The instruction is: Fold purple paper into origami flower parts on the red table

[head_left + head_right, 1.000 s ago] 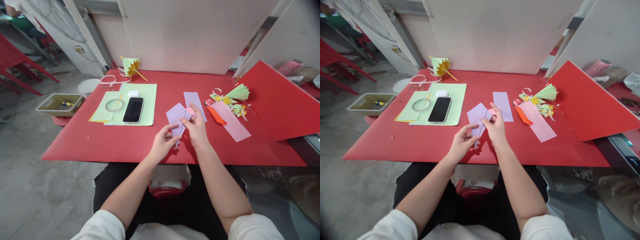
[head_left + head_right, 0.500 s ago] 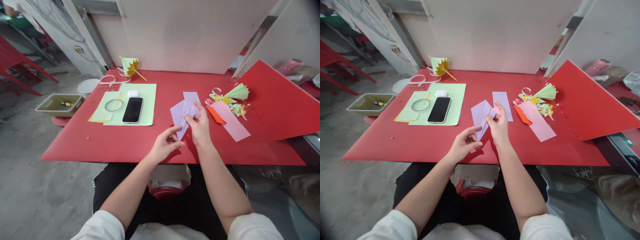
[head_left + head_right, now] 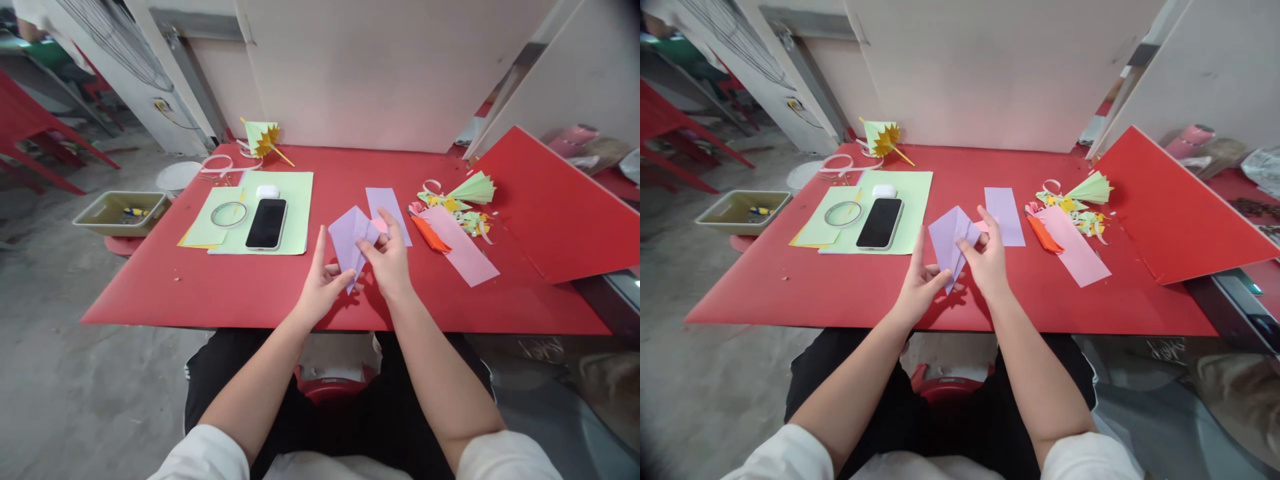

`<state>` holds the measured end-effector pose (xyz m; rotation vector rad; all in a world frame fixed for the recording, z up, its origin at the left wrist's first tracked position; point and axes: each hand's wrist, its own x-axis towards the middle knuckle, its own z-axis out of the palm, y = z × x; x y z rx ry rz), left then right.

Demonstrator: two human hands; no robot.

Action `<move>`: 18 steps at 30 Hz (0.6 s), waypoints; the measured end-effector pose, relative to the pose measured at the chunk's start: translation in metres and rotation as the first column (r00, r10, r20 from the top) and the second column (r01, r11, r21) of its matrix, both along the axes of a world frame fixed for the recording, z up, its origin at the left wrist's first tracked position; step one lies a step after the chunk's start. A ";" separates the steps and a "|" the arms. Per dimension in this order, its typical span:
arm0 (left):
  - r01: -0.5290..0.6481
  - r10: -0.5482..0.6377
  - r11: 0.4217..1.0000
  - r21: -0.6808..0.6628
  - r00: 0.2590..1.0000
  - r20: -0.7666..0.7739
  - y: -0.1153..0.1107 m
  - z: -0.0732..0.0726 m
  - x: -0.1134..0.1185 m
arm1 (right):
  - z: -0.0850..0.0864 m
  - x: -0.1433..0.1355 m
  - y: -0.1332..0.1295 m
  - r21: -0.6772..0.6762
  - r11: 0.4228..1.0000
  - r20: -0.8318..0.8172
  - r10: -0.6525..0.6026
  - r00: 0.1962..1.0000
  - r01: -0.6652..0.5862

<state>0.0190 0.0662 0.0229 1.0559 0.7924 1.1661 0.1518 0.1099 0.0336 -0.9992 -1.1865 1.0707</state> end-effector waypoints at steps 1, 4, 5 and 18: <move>-0.058 0.058 0.998 -0.005 0.998 0.008 0.001 0.000 0.002 | 0.001 -0.003 -0.003 -0.021 0.999 0.005 0.040 0.999 -0.040; -0.153 0.153 0.988 -0.025 0.988 0.005 0.004 0.000 0.001 | 0.003 -0.011 -0.007 -0.098 0.982 -0.015 0.161 0.987 -0.161; -0.165 0.165 0.986 -0.025 0.986 -0.005 0.005 0.000 0.000 | 0.003 -0.012 -0.007 -0.119 0.974 -0.026 0.190 0.981 -0.192; -0.031 0.030 0.999 -0.008 0.991 -0.132 0.002 0.003 -0.008 | 0.005 0.016 0.005 -0.062 0.997 -0.033 0.037 0.999 -0.039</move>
